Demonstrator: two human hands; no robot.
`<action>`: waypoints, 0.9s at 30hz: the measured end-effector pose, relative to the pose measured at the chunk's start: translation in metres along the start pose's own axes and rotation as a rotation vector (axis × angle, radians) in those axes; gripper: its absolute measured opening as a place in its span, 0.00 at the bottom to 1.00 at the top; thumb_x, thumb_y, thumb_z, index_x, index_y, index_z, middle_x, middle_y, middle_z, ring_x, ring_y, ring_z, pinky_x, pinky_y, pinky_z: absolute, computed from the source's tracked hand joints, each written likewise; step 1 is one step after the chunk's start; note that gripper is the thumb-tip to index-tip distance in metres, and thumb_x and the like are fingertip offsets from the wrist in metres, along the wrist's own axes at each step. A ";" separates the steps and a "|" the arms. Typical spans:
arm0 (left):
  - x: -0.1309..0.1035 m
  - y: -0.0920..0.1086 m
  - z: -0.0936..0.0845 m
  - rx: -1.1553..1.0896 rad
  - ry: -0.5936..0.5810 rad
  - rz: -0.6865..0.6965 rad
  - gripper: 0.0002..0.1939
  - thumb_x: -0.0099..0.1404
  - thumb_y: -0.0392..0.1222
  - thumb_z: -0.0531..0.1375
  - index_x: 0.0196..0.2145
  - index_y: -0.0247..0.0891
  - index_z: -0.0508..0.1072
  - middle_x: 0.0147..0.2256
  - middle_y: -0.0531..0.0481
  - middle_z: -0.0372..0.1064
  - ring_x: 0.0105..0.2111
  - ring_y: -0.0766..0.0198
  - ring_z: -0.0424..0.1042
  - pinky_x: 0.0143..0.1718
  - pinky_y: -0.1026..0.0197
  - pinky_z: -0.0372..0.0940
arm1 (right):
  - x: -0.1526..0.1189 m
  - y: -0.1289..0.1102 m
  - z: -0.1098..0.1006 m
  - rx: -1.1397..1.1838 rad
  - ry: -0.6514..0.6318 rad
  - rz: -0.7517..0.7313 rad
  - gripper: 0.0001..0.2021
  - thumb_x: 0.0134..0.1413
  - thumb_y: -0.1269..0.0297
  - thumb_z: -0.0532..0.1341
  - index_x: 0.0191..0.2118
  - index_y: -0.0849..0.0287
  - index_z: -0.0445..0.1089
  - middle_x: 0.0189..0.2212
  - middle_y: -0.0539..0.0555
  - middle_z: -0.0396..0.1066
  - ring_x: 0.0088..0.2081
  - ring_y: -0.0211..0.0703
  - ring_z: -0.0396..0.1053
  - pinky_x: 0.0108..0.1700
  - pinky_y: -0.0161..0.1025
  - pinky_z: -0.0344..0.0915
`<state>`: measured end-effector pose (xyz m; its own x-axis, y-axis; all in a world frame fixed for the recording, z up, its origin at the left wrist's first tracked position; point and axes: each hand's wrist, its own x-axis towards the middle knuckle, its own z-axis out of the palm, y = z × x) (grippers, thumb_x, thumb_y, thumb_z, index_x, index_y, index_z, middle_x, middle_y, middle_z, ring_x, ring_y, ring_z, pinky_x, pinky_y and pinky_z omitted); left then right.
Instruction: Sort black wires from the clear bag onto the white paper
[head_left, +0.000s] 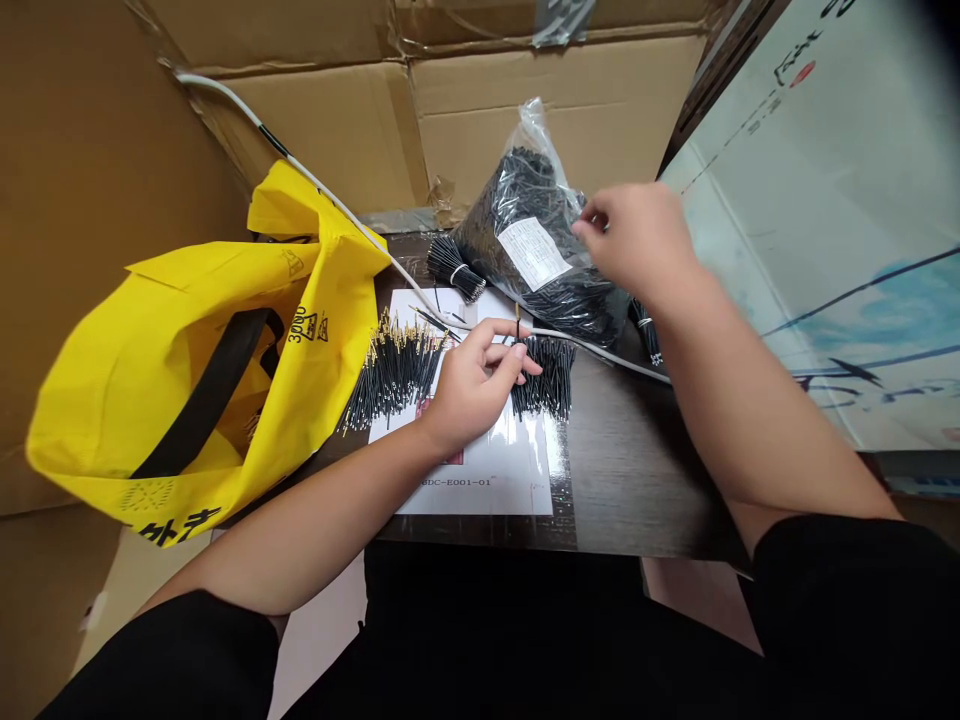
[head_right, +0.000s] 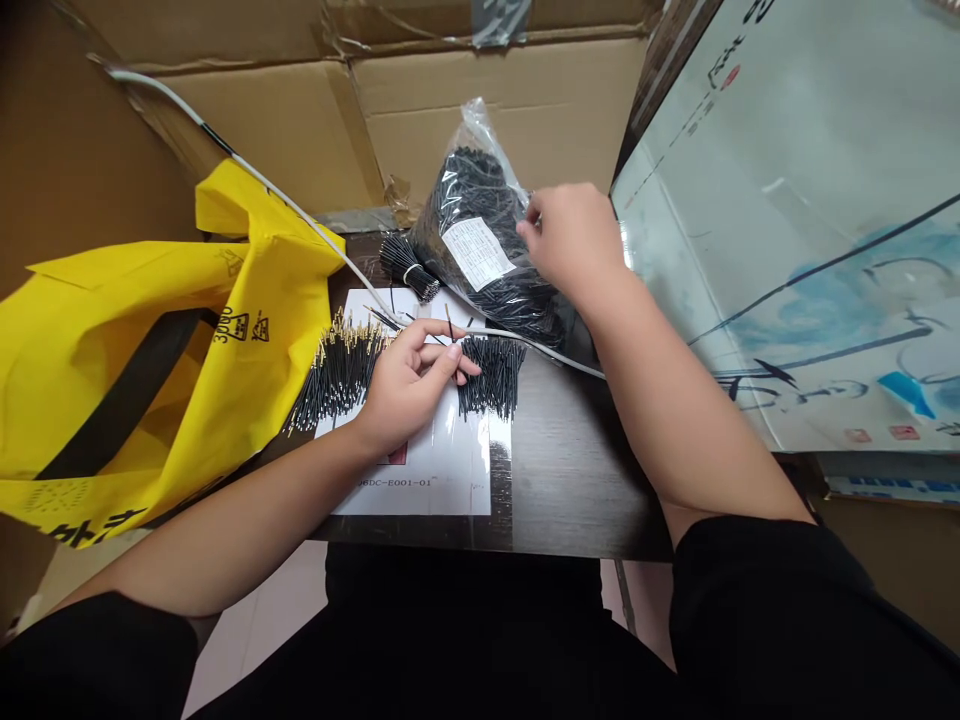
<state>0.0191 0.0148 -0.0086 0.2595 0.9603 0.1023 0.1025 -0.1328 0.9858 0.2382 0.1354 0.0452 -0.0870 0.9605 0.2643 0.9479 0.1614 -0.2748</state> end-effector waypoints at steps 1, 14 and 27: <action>-0.001 0.000 0.000 0.007 -0.003 0.004 0.06 0.72 0.42 0.58 0.45 0.40 0.69 0.31 0.50 0.80 0.28 0.68 0.76 0.36 0.60 0.74 | 0.002 0.004 0.007 -0.017 -0.058 0.017 0.12 0.62 0.59 0.58 0.41 0.57 0.78 0.39 0.64 0.77 0.42 0.58 0.70 0.47 0.52 0.61; -0.002 0.002 0.001 0.053 -0.060 0.053 0.06 0.68 0.40 0.59 0.34 0.37 0.73 0.29 0.49 0.77 0.27 0.69 0.73 0.31 0.63 0.70 | 0.010 0.023 0.045 -0.030 -0.012 0.118 0.16 0.63 0.62 0.54 0.48 0.64 0.74 0.51 0.71 0.69 0.51 0.64 0.69 0.55 0.57 0.61; -0.004 0.002 0.003 -0.065 -0.122 -0.048 0.15 0.70 0.41 0.58 0.52 0.34 0.73 0.31 0.46 0.80 0.24 0.70 0.74 0.30 0.64 0.72 | 0.017 0.029 0.049 -0.057 -0.009 0.108 0.13 0.61 0.65 0.55 0.41 0.59 0.77 0.44 0.66 0.75 0.44 0.58 0.70 0.50 0.53 0.63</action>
<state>0.0211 0.0101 -0.0079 0.3715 0.9275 0.0414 0.0564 -0.0671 0.9962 0.2495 0.1674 -0.0032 0.0143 0.9738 0.2271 0.9676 0.0438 -0.2486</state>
